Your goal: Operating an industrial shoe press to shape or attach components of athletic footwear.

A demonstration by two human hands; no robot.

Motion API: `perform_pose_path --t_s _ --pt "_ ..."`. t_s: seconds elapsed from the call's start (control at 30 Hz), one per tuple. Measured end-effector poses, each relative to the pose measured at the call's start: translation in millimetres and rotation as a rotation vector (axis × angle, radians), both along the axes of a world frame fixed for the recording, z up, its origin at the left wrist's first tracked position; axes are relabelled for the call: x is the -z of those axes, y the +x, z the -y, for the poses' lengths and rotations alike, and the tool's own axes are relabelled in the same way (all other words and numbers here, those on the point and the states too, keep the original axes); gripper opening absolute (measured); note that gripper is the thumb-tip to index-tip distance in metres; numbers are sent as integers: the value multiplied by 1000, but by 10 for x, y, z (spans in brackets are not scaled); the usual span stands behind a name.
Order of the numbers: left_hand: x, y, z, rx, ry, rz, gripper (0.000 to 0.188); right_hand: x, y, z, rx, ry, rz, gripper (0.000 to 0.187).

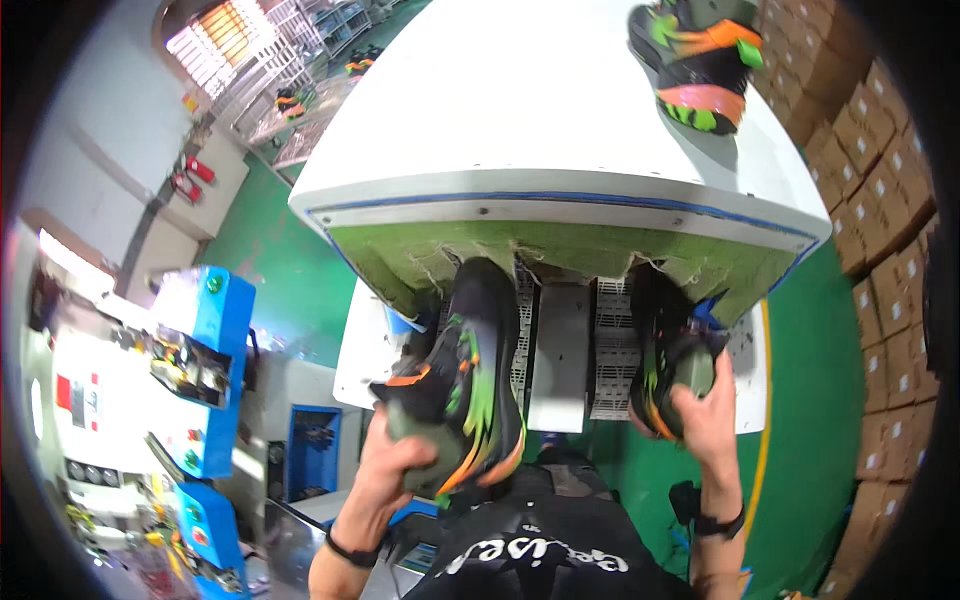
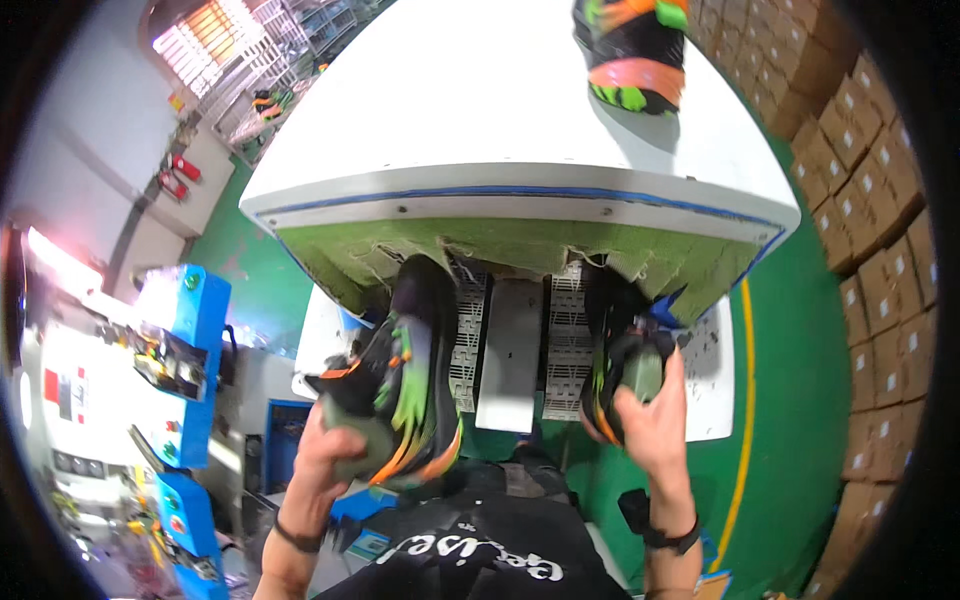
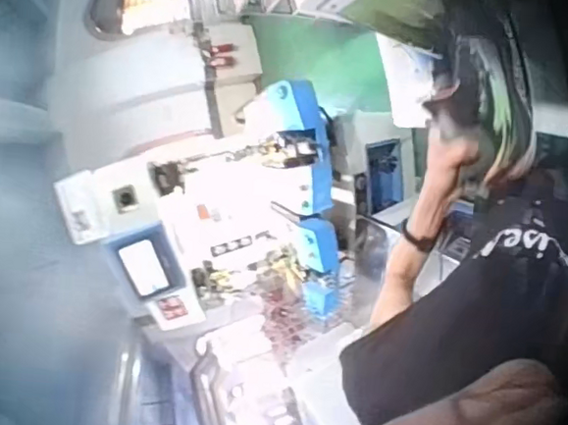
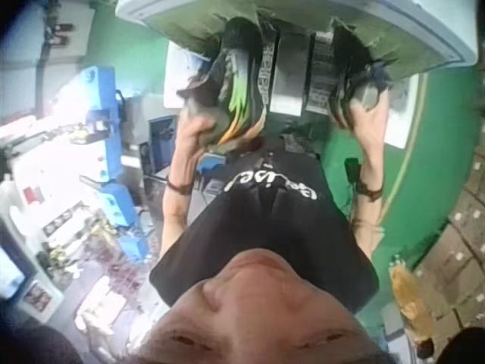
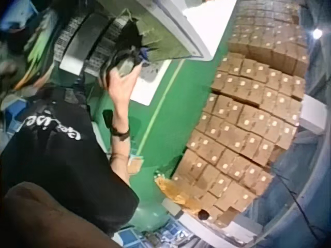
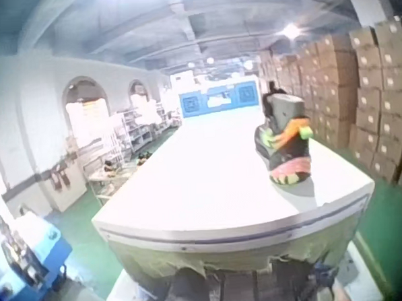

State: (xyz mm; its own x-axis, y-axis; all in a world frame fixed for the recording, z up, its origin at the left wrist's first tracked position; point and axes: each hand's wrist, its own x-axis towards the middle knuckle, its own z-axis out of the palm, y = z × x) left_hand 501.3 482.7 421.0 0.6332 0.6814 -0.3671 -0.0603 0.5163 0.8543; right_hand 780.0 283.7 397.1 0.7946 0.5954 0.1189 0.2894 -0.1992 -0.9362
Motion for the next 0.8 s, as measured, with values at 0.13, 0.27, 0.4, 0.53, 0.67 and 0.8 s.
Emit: perform_pose_path --t_s 0.13,0.27,0.4,0.53,0.67,0.8 --pt "264 862 -621 189 311 -298 73 255 208 -319 45 -157 171 57" --pt "328 1077 -493 220 410 -363 72 215 144 -307 225 150 128 58" --pt "581 258 -70 -184 968 -126 71 51 -625 -562 88 573 287 41" --pt "860 -849 223 -280 434 -157 55 -50 -1820 -1485 -759 387 60 26" --pt "1161 -2231 696 -434 673 -607 49 46 -3229 -1763 -1334 383 10 18" --pt "1928 -3588 1751 -898 452 -939 52 322 -4638 -1691 -1755 36 41 19"
